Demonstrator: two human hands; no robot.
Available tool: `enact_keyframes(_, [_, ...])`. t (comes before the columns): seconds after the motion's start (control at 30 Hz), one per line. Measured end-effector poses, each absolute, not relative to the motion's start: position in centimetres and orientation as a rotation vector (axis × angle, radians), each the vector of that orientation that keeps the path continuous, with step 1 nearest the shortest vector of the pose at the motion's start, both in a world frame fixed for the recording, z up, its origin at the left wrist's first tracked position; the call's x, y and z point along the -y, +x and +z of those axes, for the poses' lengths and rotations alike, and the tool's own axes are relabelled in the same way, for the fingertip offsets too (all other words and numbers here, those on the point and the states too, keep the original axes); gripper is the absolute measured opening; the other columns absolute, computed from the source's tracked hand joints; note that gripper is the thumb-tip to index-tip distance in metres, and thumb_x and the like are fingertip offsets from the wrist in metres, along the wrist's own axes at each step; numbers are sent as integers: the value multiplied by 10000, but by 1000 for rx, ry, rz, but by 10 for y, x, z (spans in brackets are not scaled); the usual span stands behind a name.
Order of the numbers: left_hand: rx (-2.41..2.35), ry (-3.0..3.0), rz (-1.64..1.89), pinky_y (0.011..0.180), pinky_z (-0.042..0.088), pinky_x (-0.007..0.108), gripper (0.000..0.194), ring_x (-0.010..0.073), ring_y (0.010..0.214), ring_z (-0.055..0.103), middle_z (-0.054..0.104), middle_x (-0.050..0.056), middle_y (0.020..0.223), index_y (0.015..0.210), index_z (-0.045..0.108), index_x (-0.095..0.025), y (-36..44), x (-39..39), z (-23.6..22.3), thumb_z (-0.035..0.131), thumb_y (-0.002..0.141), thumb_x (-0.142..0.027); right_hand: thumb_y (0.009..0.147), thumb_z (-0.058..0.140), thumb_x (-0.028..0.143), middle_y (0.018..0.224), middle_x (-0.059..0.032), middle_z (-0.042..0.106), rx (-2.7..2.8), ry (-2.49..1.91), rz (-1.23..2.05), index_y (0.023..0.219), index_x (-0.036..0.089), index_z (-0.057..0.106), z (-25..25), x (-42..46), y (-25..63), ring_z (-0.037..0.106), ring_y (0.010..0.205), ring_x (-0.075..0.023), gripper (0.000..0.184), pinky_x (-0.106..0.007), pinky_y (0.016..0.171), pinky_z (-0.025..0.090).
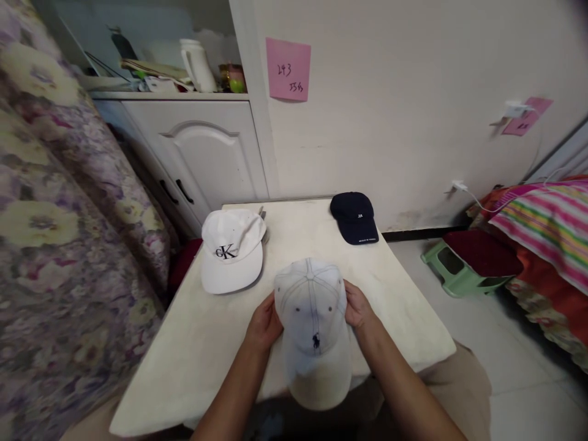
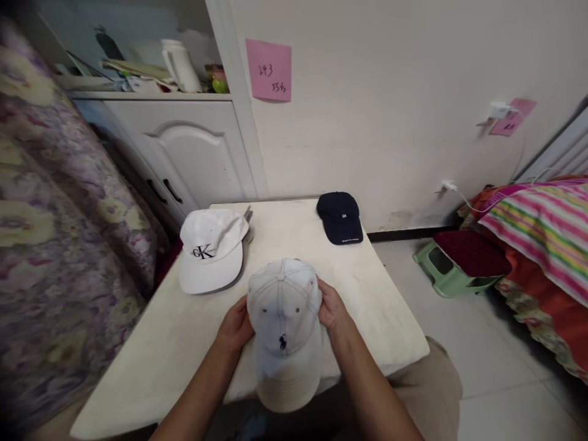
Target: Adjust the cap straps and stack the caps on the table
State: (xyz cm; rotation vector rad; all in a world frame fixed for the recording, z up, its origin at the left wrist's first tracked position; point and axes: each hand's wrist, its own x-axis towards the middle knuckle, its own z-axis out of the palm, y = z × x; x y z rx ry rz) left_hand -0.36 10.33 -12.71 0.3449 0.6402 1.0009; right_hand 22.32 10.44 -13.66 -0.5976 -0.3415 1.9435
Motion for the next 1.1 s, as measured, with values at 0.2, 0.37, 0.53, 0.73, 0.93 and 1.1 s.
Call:
enact_keyframes(0.2, [-656,349,989,940,555,405,129,346,1094,688,808,83,851,865,748,-159,-2,-111,-137,649,790,-195,719,795,404,832,-43,800,331,-612,1924,955,175,733,-147,-104,229,732,958,-281,334,-426,943,533])
enact_keyframes(0.37, [-653,349,991,961,543,405,165,337,1100,687,808,90,878,914,750,-153,-4,-113,-142,622,820,-198,696,804,299,848,-49,801,363,-632,1951,959,193,740,-157,-104,230,731,935,-290,291,-442,898,546])
enact_keyframes(0.53, [-621,353,1010,988,524,392,184,311,1105,690,809,77,853,954,742,-160,-6,-112,-143,589,879,-229,712,779,312,820,-53,797,378,-640,1939,916,189,741,-164,-109,231,736,882,-278,241,-436,849,563])
enact_keyframes(0.73, [-594,371,992,1021,499,396,181,301,1059,713,804,115,886,973,724,-101,-5,-104,-146,628,866,-212,762,713,325,819,-46,798,390,-634,1871,899,194,737,-166,-113,233,733,930,-292,190,-449,858,570])
enact_keyframes(0.93, [-630,385,962,972,525,427,210,327,1092,695,804,109,914,985,736,-126,-1,-100,-145,570,877,-197,776,709,346,796,-42,795,403,-628,1854,905,199,732,-169,-115,234,735,920,-290,197,-466,874,562])
enact_keyframes(1.1, [-676,382,997,958,537,421,210,328,1058,708,804,111,865,960,736,-117,-1,-103,-145,584,835,-191,790,706,392,835,-42,797,426,-591,1885,925,203,723,-163,-112,232,725,970,-279,233,-456,910,544])
